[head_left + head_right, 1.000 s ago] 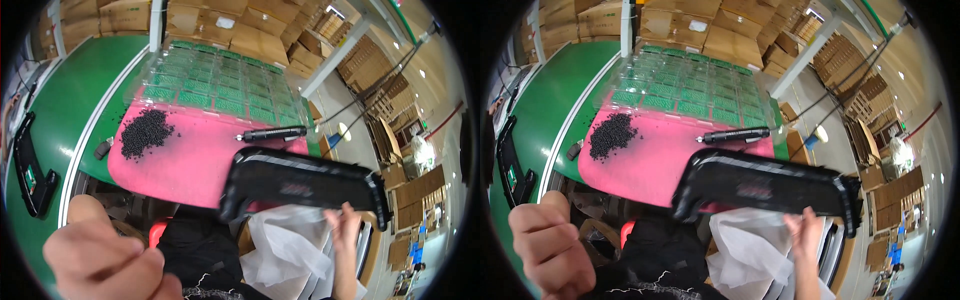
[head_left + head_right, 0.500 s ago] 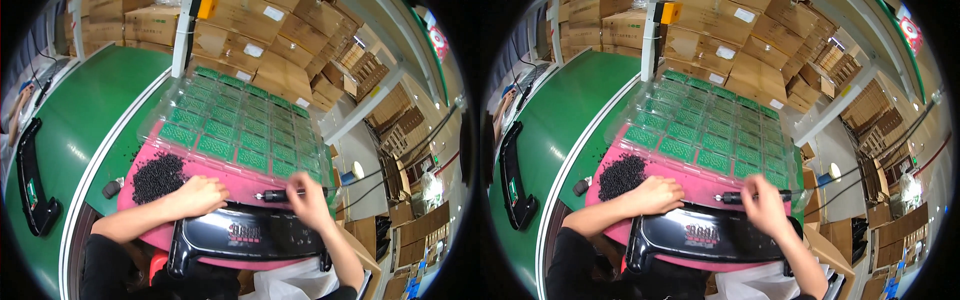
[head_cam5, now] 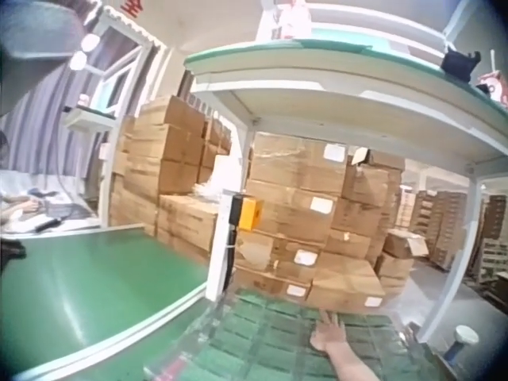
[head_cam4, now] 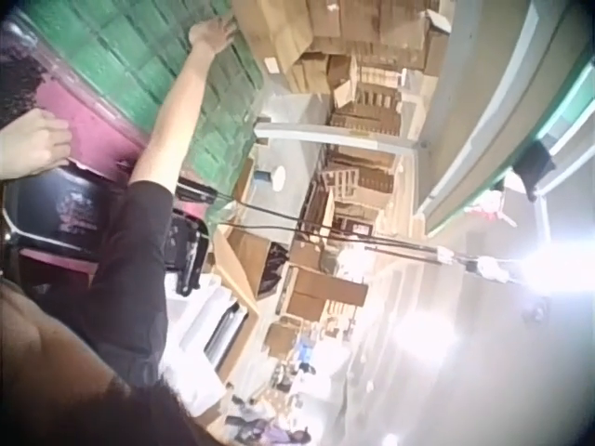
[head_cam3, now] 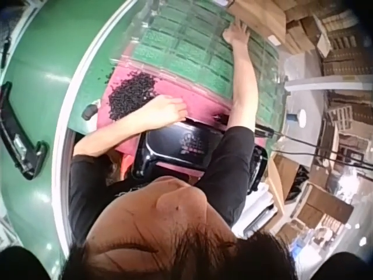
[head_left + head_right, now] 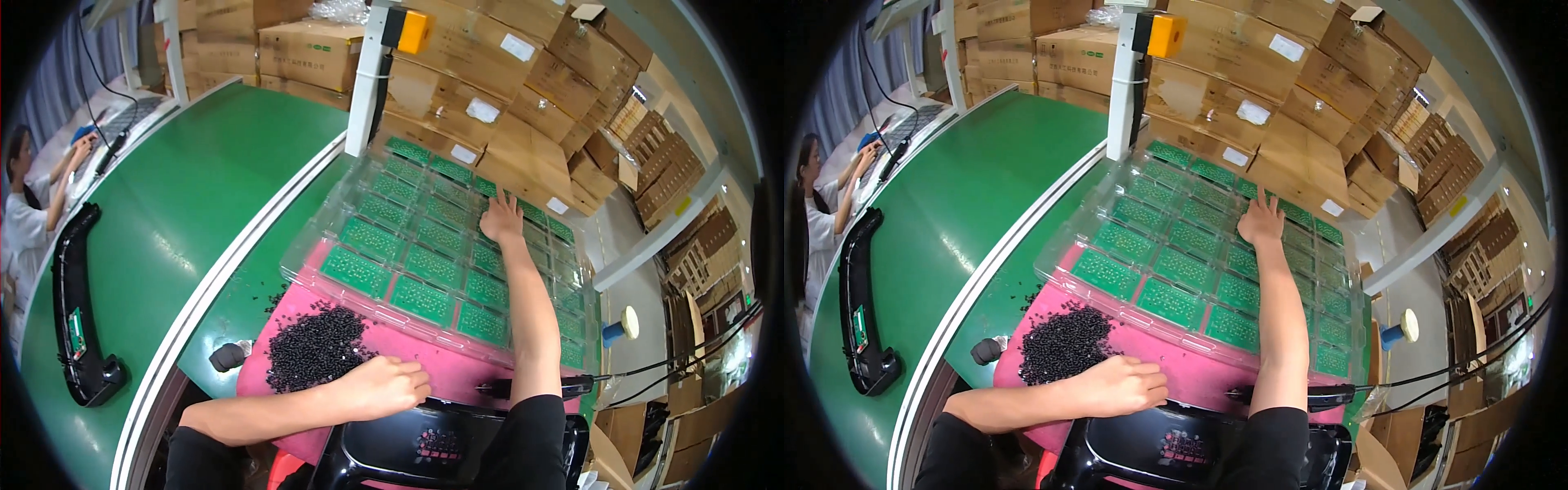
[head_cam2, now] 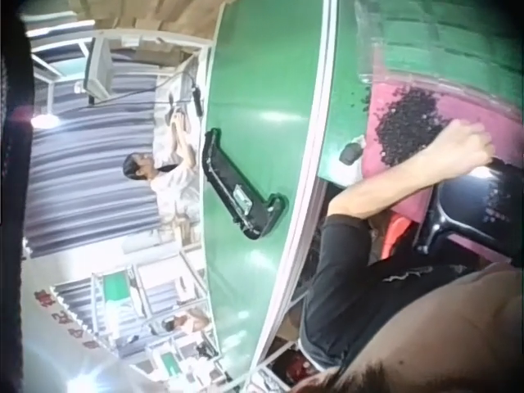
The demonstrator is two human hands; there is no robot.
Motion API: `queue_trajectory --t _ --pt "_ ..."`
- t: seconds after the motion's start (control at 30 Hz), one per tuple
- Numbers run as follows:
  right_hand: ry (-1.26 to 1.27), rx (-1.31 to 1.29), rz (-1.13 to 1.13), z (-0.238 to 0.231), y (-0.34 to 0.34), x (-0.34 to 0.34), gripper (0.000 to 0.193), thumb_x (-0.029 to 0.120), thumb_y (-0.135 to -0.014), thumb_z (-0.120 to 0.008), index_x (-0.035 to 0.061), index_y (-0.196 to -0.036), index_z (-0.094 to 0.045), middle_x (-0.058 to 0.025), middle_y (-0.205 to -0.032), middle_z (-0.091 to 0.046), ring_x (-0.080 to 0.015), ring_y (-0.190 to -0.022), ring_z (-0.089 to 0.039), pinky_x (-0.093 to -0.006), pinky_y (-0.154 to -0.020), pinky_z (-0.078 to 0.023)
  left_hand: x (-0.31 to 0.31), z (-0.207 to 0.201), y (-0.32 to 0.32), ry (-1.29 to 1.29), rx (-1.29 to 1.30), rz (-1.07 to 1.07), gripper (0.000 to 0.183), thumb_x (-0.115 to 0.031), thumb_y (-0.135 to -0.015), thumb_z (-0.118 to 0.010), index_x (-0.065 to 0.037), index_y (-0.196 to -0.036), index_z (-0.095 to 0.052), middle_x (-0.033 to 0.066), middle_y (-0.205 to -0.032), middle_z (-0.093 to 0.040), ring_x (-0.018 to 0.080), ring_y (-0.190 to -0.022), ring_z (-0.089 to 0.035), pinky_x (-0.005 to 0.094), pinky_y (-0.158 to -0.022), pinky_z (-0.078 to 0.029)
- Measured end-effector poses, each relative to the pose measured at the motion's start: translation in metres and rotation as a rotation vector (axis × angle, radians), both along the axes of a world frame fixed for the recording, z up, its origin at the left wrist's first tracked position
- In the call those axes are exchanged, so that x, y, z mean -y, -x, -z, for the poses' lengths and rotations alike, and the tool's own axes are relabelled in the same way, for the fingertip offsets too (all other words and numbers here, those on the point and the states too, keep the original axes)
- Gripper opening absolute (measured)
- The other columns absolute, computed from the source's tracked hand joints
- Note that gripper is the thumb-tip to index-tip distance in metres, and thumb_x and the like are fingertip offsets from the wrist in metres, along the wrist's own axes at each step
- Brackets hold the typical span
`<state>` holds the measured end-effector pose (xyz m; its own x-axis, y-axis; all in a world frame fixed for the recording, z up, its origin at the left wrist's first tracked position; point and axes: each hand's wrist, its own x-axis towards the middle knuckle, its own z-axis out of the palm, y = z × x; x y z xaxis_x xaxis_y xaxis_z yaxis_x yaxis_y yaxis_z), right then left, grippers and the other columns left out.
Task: Installing circuit boards into plastic housings and securing them with an electric screwdriver at an assembly station.
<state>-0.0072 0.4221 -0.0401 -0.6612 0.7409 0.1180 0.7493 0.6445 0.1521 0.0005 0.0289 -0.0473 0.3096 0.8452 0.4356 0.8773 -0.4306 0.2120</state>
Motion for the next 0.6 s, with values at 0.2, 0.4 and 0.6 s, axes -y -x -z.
queue_trajectory --t 0.2,0.4,0.6 --pt "-0.021 -0.239 -0.114 -0.014 -0.027 0.023 0.071 0.015 -0.083 -0.051 0.0005 -0.147 -0.024 -0.0077 -0.156 -0.020 -0.0335 -0.143 -0.017 -0.0483 -0.114 -0.019 0.004 -0.014 0.001 0.032 0.005 0.026 0.010 -0.017 -0.075 -0.061 -0.007 -0.075 -0.061 0.0033 -0.078 -0.059 0.0186 -0.085 -0.060 0.0316 -0.062 -0.050" --pt "0.475 -0.816 -0.620 -0.078 -0.129 0.171 0.073 0.010 -0.080 -0.056 -0.0015 -0.147 -0.028 -0.0145 -0.154 -0.025 -0.0303 -0.143 -0.022 -0.0418 -0.113 -0.022 0.014 -0.035 0.000 -0.301 0.177 -0.335 0.064 -0.031 -0.078 -0.074 -0.001 -0.128 -0.046 0.0185 -0.125 -0.047 0.0323 -0.115 -0.047 0.0456 -0.097 -0.039" --pt "1.365 -1.128 -0.641 -0.080 -0.237 0.313 0.077 0.013 -0.082 -0.062 -0.0045 -0.148 -0.025 -0.0151 -0.156 -0.019 -0.0238 -0.143 -0.023 -0.0366 -0.108 -0.028 0.021 -0.042 -0.010 0.135 1.123 0.137 0.067 -0.018 -0.094 -0.059 0.001 -0.146 -0.022 0.0193 -0.138 -0.041 0.0265 -0.118 -0.050 0.0391 -0.094 -0.046"
